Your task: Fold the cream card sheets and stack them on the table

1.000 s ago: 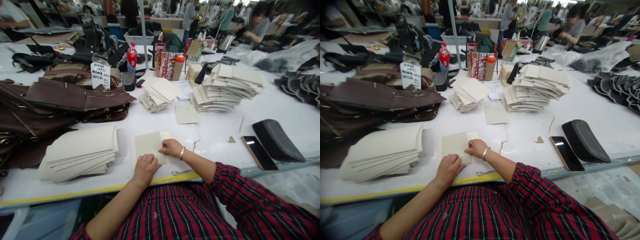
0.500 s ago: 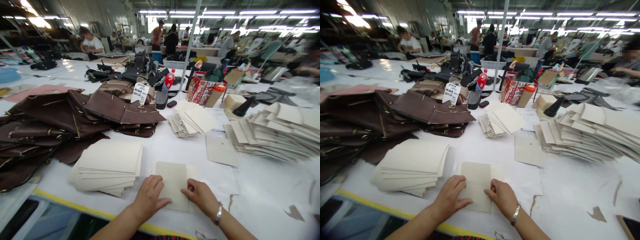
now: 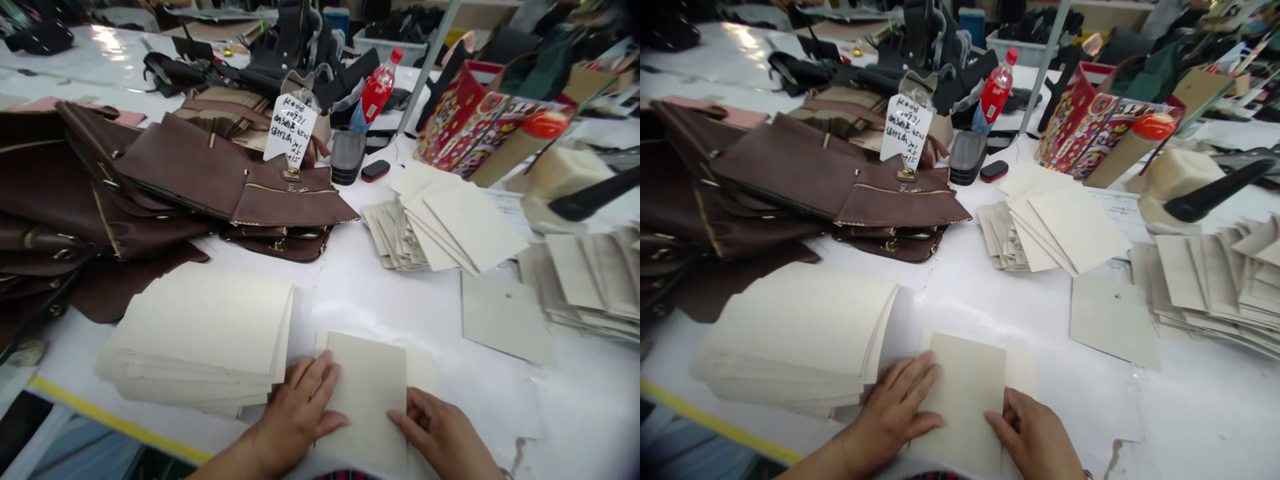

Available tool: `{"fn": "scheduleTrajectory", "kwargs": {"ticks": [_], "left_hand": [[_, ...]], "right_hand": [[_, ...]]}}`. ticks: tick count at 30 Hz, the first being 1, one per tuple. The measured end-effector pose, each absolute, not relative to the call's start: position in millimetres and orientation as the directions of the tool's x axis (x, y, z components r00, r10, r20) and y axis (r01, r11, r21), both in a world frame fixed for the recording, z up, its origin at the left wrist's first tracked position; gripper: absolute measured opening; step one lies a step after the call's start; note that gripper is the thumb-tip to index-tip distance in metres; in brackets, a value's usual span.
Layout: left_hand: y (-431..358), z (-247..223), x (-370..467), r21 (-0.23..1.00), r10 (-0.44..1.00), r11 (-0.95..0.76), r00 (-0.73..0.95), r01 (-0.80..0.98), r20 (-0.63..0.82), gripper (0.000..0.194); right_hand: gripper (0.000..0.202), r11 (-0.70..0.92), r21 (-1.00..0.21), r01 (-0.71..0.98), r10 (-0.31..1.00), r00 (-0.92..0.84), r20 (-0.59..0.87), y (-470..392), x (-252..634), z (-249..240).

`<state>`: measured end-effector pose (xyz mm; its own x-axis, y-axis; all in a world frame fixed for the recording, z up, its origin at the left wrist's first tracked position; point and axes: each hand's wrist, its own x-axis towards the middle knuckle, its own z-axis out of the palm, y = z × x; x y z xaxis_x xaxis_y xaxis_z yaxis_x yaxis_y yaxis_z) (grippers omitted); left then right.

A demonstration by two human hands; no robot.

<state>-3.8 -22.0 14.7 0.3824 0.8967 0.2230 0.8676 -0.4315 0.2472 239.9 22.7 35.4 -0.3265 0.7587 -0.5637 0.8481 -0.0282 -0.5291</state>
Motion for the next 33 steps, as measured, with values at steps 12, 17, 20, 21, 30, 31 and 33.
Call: {"fn": "scheduleTrajectory", "kwargs": {"ticks": [12, 17, 20, 21, 30, 31, 33], "left_hand": [[-17, 12, 0, 0.164, 0.880, -0.462, 0.427, 0.872, 0.208, 0.047], [-15, 9, 0, 0.078, 0.854, -0.495, 0.468, 0.866, 0.225, 0.045], [-15, 8, -1, 0.069, 0.856, -0.495, 0.472, 0.866, 0.212, 0.047], [-15, 8, -1, 0.069, 0.857, -0.495, 0.474, 0.866, 0.200, 0.047], [-22, 3, -1, 0.416, 0.926, -0.375, 0.319, 0.829, 0.200, 0.051], [-22, 3, 2, 0.514, 0.950, -0.310, 0.241, 0.800, 0.199, 0.056], [-20, 7, 10, 0.742, 0.993, -0.096, 0.007, 0.664, 0.122, 0.066]], "right_hand": [[0.045, 0.483, -0.250, 0.839, 0.864, -0.504, -0.023, 22, 220, 51], [0.067, 0.764, -0.309, 0.567, 0.599, -0.800, 0.012, 26, 199, 29], [0.075, 0.717, -0.323, 0.618, 0.646, -0.763, -0.026, 29, 204, 21], [0.078, 0.694, -0.324, 0.643, 0.670, -0.742, -0.037, 30, 208, 20], [0.079, 0.651, -0.252, 0.716, 0.732, -0.680, -0.046, 34, 225, 14], [0.079, 0.656, -0.244, 0.714, 0.730, -0.682, -0.034, 34, 225, 13], [0.078, 0.659, -0.224, 0.718, 0.735, -0.677, -0.009, 32, 224, 13]]}}
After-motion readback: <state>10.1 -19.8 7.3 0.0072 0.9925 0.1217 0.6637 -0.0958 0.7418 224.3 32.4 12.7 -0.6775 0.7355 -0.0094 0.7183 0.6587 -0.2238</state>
